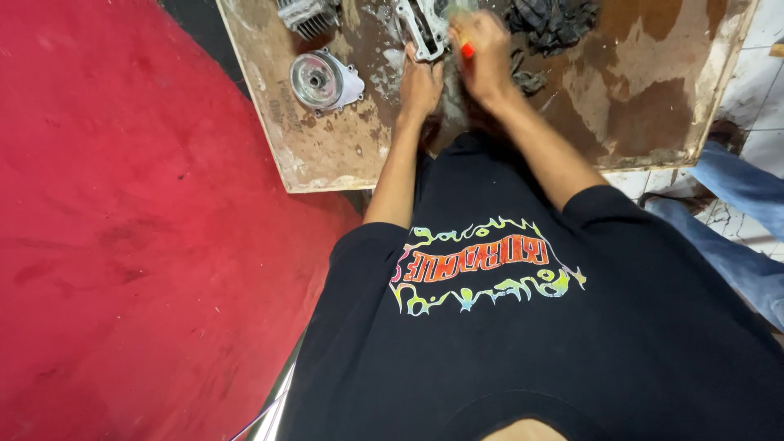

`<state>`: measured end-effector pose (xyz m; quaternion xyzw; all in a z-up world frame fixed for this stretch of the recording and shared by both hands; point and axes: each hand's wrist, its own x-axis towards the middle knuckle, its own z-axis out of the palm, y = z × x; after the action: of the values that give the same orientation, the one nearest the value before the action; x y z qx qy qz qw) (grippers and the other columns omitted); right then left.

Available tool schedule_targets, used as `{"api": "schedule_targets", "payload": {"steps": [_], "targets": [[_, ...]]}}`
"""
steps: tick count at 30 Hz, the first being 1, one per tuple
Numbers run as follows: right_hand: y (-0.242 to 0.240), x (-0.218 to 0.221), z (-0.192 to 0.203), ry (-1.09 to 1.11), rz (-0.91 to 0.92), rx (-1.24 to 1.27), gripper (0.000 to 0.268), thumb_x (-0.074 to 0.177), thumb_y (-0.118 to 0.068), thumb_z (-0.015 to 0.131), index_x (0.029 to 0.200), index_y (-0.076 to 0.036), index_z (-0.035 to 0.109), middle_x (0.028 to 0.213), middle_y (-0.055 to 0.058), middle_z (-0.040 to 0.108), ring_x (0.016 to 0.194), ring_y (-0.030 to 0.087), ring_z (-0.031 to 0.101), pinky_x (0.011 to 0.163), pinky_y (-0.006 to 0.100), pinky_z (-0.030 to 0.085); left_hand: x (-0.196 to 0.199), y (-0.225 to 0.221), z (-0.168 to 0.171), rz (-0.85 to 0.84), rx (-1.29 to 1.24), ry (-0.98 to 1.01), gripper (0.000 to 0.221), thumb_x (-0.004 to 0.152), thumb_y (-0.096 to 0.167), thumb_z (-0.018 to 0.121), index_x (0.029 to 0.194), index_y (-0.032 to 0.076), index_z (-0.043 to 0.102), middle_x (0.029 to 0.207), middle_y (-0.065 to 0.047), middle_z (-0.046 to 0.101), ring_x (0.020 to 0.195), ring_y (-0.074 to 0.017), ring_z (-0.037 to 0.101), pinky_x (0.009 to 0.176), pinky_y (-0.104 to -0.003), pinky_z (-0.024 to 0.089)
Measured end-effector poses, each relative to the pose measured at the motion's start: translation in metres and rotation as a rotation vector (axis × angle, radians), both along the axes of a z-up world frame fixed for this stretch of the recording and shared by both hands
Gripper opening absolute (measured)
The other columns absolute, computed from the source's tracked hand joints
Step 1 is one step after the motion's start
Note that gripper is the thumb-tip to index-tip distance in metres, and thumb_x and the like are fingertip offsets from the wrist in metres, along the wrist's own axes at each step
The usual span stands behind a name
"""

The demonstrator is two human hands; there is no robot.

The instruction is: Cleaning various motorcycle engine components using a brush and cleaning solution.

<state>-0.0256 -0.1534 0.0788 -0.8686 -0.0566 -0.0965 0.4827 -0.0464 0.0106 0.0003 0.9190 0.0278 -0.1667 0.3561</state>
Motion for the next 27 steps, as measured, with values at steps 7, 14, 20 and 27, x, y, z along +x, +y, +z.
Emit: {"api": "schedule_targets", "payload": {"steps": [7,14,20,27], "targets": [[0.025,0.001,0.06,0.159,0.118,0.248,0.02,0.105,-0.011,0.07,0.12,0.002,0.073,0.104,0.015,0.075,0.088,0.026,0.072,0.077,0.037,0.06,-0.001,0.0,0.026,0.095,-0.167,0.012,0.034,0.096,0.024,0.06,0.121,0.001,0.061,0.125,-0.023,0.061,0.111,-0.0397,0.064,0.093,-0.049,0.054],[-0.04,0.032,0.02,-0.105,-0.117,-0.017,0.012,0.108,-0.01,0.073,0.113,0.0,0.073,0.104,0.014,0.076,0.097,0.033,0.073,0.084,0.044,0.056,0.0,-0.002,0.014,0.012,0.005,-0.188,0.04,0.097,0.023,0.062,0.13,0.0,0.056,0.13,-0.029,0.054,0.117,-0.047,0.058,0.096,-0.051,0.05],[0.04,0.002,-0.005,-0.103,0.097,-0.233,0.017,0.115,-0.016,0.061,0.117,-0.011,0.078,0.109,0.012,0.071,0.096,0.024,0.072,0.077,0.03,0.062,0.001,0.002,0.018,0.062,-0.085,-0.124,0.049,0.1,0.025,0.061,0.14,0.0,0.048,0.136,-0.028,0.056,0.121,-0.0456,0.059,0.103,-0.049,0.049],[0.002,0.04,0.009,0.255,-0.003,0.151,0.027,0.107,-0.026,0.073,0.107,0.0,0.077,0.09,0.013,0.076,0.075,0.022,0.069,0.066,0.033,0.054,-0.002,0.001,0.015,0.071,-0.094,-0.059,0.057,0.101,0.029,0.062,0.144,-0.004,0.045,0.141,-0.029,0.056,0.129,-0.0436,0.057,0.109,-0.047,0.047]]}}
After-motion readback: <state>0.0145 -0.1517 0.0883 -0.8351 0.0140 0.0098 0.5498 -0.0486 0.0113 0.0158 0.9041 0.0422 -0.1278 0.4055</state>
